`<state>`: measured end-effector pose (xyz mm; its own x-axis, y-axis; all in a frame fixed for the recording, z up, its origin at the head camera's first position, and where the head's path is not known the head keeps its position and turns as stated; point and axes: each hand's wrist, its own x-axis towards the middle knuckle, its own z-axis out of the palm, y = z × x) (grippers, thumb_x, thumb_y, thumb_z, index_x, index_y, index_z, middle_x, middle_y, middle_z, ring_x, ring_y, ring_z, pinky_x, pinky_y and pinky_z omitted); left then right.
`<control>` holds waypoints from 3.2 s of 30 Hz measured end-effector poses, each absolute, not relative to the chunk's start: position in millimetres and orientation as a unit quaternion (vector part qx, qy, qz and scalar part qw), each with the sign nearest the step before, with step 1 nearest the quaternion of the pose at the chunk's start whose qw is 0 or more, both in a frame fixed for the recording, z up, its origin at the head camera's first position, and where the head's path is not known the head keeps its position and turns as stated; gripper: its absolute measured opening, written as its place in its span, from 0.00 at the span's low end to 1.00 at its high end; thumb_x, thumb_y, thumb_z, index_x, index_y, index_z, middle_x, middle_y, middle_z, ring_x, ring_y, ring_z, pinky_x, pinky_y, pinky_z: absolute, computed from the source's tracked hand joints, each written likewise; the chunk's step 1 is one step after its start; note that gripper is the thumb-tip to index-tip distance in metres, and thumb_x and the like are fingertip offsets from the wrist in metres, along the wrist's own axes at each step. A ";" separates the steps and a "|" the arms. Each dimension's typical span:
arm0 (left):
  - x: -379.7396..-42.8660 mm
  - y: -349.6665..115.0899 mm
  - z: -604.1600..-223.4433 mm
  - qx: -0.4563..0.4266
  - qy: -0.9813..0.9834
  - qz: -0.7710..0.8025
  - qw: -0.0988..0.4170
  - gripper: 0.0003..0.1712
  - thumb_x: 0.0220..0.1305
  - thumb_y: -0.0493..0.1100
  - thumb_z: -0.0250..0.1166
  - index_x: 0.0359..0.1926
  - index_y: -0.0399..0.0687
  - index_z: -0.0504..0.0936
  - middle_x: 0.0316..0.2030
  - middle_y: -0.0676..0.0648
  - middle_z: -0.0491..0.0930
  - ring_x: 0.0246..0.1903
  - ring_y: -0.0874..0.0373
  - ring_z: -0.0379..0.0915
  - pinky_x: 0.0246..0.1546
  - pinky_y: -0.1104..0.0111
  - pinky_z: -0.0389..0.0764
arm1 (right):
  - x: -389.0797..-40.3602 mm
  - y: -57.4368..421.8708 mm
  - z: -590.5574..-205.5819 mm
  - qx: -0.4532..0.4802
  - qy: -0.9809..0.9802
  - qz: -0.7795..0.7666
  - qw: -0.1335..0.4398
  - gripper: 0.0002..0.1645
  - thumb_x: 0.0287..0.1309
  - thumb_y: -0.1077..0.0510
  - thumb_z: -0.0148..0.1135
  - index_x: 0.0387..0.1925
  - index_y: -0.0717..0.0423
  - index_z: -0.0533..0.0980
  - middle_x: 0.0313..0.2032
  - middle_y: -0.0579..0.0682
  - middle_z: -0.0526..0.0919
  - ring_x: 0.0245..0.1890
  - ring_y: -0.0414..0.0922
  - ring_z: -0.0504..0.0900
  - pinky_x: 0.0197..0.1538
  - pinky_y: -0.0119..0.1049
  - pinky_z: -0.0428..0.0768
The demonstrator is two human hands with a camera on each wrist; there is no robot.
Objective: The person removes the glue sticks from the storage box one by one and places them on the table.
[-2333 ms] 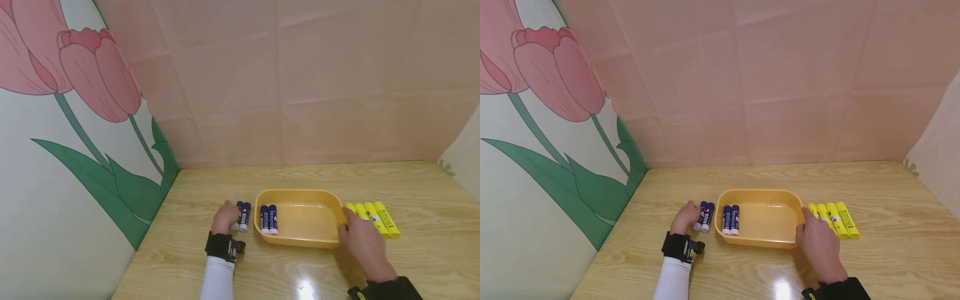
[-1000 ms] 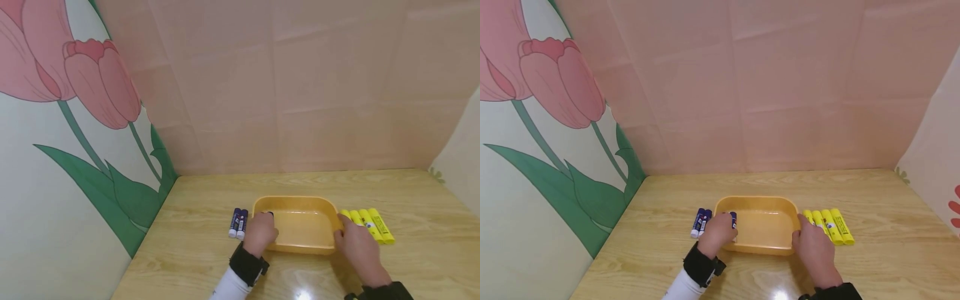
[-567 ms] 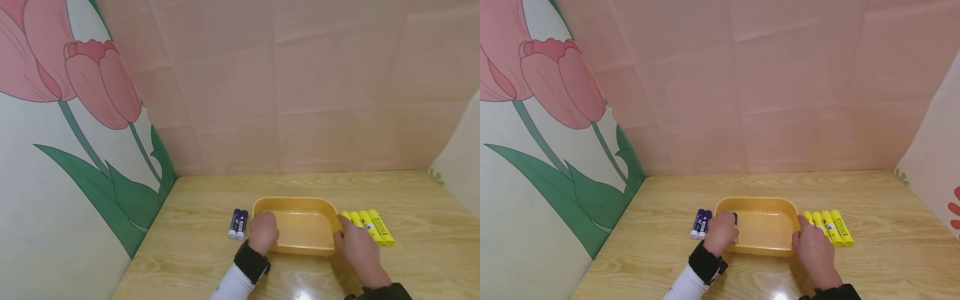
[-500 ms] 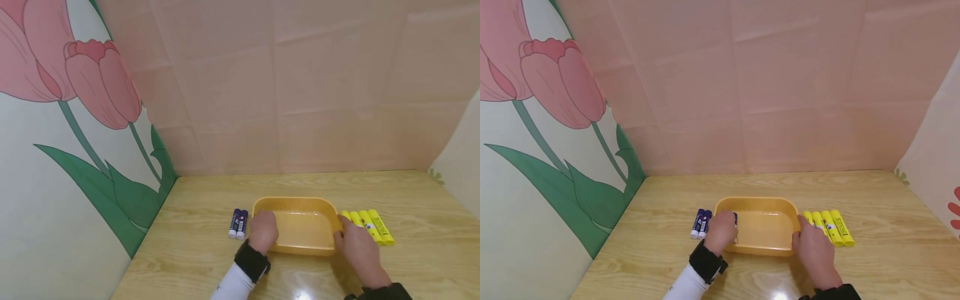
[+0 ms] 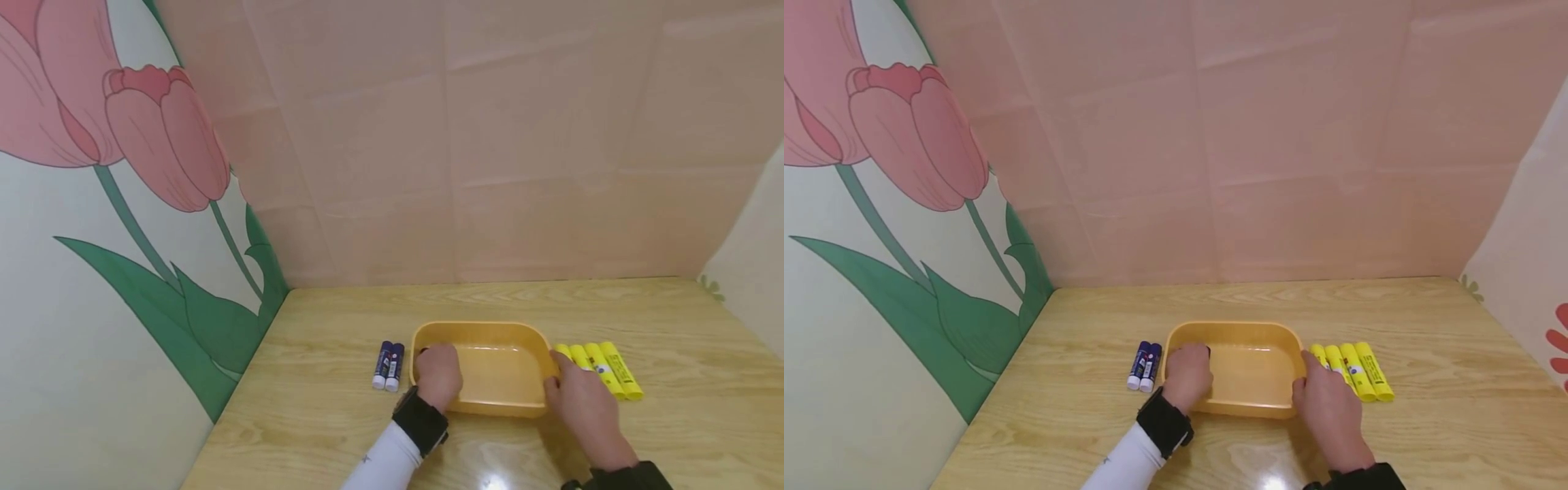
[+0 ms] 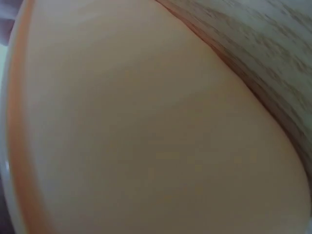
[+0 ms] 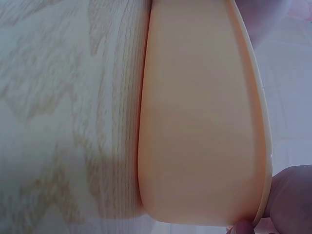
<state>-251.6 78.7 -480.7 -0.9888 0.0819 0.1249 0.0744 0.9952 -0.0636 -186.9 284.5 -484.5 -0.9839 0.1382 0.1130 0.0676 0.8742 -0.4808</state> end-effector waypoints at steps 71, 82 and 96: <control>-252.5 17.5 -421.0 -0.029 -0.941 -0.336 -0.003 0.34 0.53 0.50 0.75 0.60 0.52 0.72 0.43 0.44 0.82 0.34 0.55 0.76 0.32 0.63 0.80 | -187.3 283.7 -483.9 -0.050 -0.967 0.239 0.075 0.32 0.61 0.61 0.54 0.65 0.72 0.66 0.20 0.51 0.71 0.18 0.46 0.67 0.21 0.38 0.62; -242.5 2.3 -405.1 -0.030 -0.958 -0.284 -0.015 0.30 0.56 0.51 0.74 0.56 0.54 0.72 0.40 0.46 0.82 0.31 0.57 0.76 0.31 0.64 0.78 | -187.7 284.3 -486.0 -0.046 -0.967 0.237 0.081 0.32 0.61 0.60 0.54 0.64 0.71 0.67 0.23 0.56 0.75 0.19 0.48 0.68 0.21 0.39 0.63; -227.4 -5.9 -384.4 -0.042 -0.959 -0.279 -0.038 0.28 0.57 0.50 0.74 0.56 0.55 0.73 0.40 0.45 0.82 0.31 0.54 0.74 0.27 0.65 0.74 | -189.2 288.6 -487.3 -0.042 -0.967 0.241 0.078 0.32 0.60 0.61 0.53 0.64 0.72 0.66 0.21 0.53 0.72 0.18 0.47 0.67 0.20 0.38 0.62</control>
